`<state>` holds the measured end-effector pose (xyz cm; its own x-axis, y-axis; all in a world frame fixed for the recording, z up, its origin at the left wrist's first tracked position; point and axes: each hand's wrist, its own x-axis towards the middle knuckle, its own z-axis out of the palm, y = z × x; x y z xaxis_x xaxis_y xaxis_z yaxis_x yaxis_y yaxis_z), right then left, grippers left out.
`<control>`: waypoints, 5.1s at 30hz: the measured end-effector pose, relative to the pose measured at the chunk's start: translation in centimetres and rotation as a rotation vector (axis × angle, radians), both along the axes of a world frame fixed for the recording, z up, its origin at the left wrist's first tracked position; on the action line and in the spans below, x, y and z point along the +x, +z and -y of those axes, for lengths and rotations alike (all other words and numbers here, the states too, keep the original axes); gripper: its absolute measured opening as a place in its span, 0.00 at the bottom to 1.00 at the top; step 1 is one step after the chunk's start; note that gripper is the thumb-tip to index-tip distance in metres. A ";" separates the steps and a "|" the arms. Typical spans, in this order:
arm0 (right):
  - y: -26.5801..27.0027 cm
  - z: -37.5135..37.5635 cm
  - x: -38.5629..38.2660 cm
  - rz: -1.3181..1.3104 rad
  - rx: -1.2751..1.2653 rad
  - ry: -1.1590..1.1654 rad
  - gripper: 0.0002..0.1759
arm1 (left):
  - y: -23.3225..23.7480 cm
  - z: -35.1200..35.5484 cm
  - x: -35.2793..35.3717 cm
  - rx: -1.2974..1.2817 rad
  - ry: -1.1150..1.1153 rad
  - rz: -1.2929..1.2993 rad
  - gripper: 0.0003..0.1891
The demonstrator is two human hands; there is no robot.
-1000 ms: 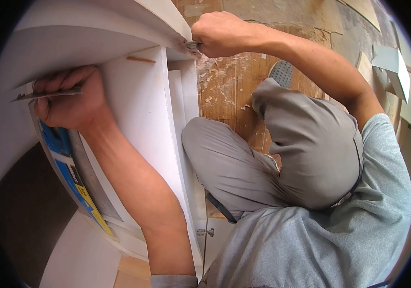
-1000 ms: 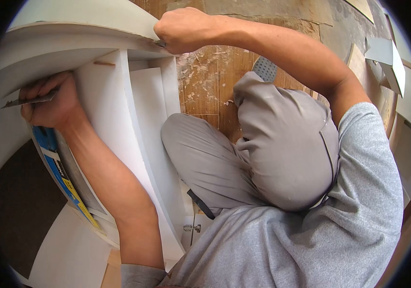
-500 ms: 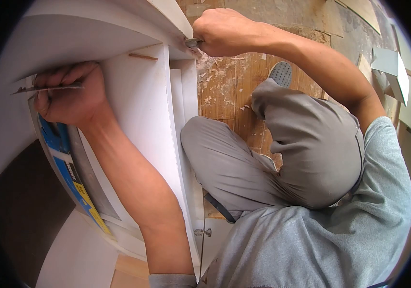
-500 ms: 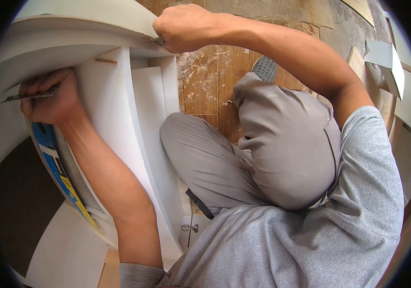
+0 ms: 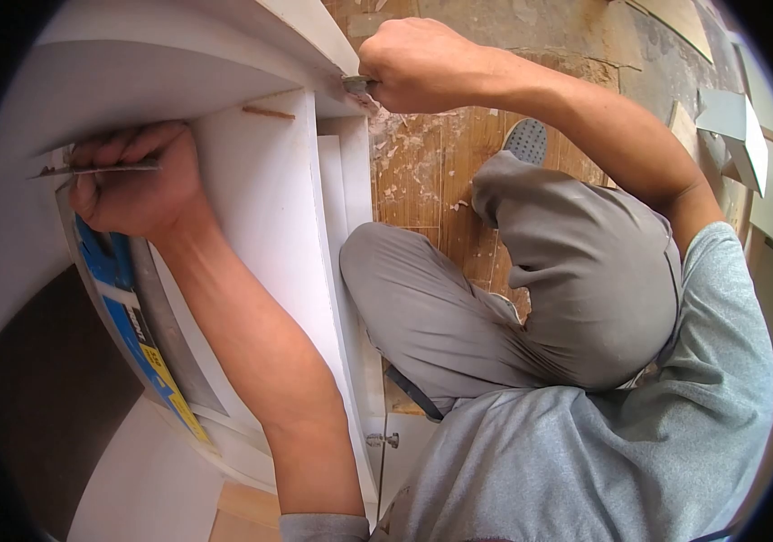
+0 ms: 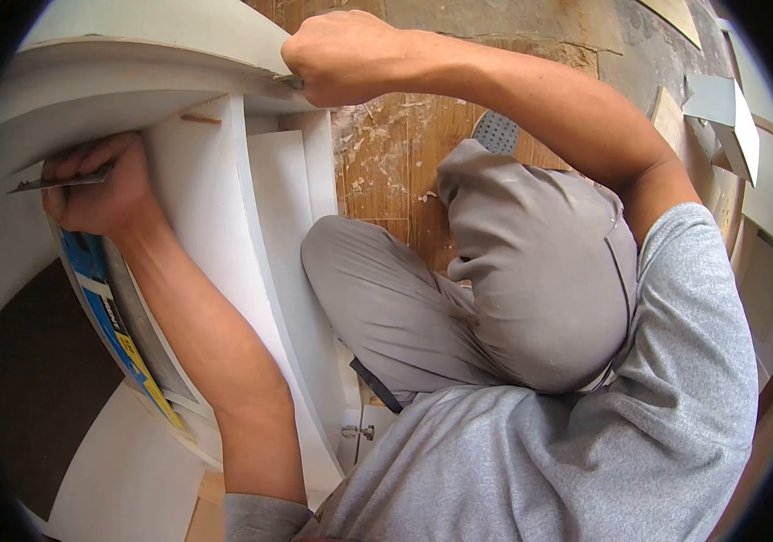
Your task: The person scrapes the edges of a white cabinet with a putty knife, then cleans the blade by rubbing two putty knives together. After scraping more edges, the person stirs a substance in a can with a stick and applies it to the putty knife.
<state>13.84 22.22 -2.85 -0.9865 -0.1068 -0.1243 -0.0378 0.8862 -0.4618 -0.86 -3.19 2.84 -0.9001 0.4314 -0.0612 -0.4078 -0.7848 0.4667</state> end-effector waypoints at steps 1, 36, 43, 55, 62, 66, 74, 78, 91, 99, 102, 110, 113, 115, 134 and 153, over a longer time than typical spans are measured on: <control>0.0 0.0 0.1 -0.004 -0.006 -0.002 0.09 | 0.1 0.0 -0.1 0.002 -0.007 0.020 0.07; -2.5 -9.2 10.3 0.137 -0.502 -0.228 0.12 | -1.5 0.1 1.2 0.243 -0.054 -0.050 0.17; -7.5 -8.8 9.6 0.207 -0.512 -0.223 0.12 | -3.0 1.9 0.7 0.013 -0.036 -0.177 0.34; -16.0 -5.9 10.4 0.140 -0.549 -0.143 0.16 | -1.6 1.8 0.7 0.002 0.190 0.043 0.23; -20.9 -3.0 11.3 0.660 -1.487 -0.565 0.21 | -0.6 1.1 0.7 0.179 0.060 0.145 0.11; -23.0 -1.7 9.6 0.601 -1.251 -0.428 0.26 | 0.1 -0.8 1.4 0.215 0.018 0.202 0.08; -20.7 -1.8 8.1 0.553 -1.156 -0.453 0.24 | 0.7 -1.4 1.5 0.149 0.087 0.271 0.12; -23.3 -0.7 8.4 0.662 -1.568 -0.546 0.24 | -0.6 1.0 0.2 0.244 0.053 0.175 0.13; -20.6 -0.4 8.8 0.748 -1.702 -0.383 0.18 | -1.9 3.3 -1.3 0.259 -0.210 0.065 0.21; -21.9 -1.0 9.7 0.649 -1.359 -0.373 0.14 | -2.4 2.7 1.3 0.288 -0.117 0.063 0.21; -20.8 -2.4 9.5 0.810 -1.413 -0.496 0.18 | -2.6 2.6 2.2 0.312 -0.114 0.070 0.17; -15.0 -6.9 6.6 0.843 -1.066 -0.372 0.18 | -2.5 -0.3 2.5 0.532 -0.144 0.115 0.10; -14.4 -8.0 4.2 0.825 -0.671 -0.263 0.18 | -1.1 -1.3 0.5 0.349 -0.144 0.209 0.11; -12.5 -8.1 2.7 0.824 -0.474 -0.226 0.18 | -1.5 -0.3 -0.4 0.321 -0.176 0.189 0.11; -27.2 12.9 8.2 -0.229 -2.443 -1.561 0.19 | 0.5 -0.8 0.5 0.200 -0.251 0.140 0.15; -25.3 14.9 4.7 -0.142 -2.799 -1.524 0.16 | 0.7 -2.1 1.7 0.210 -0.084 0.133 0.17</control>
<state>18.50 7.27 -28.19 -0.6255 0.1712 -0.7612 -0.4963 -0.8401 0.2189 0.85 -1.07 3.55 -0.8507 0.5198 -0.0777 -0.5223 -0.8197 0.2350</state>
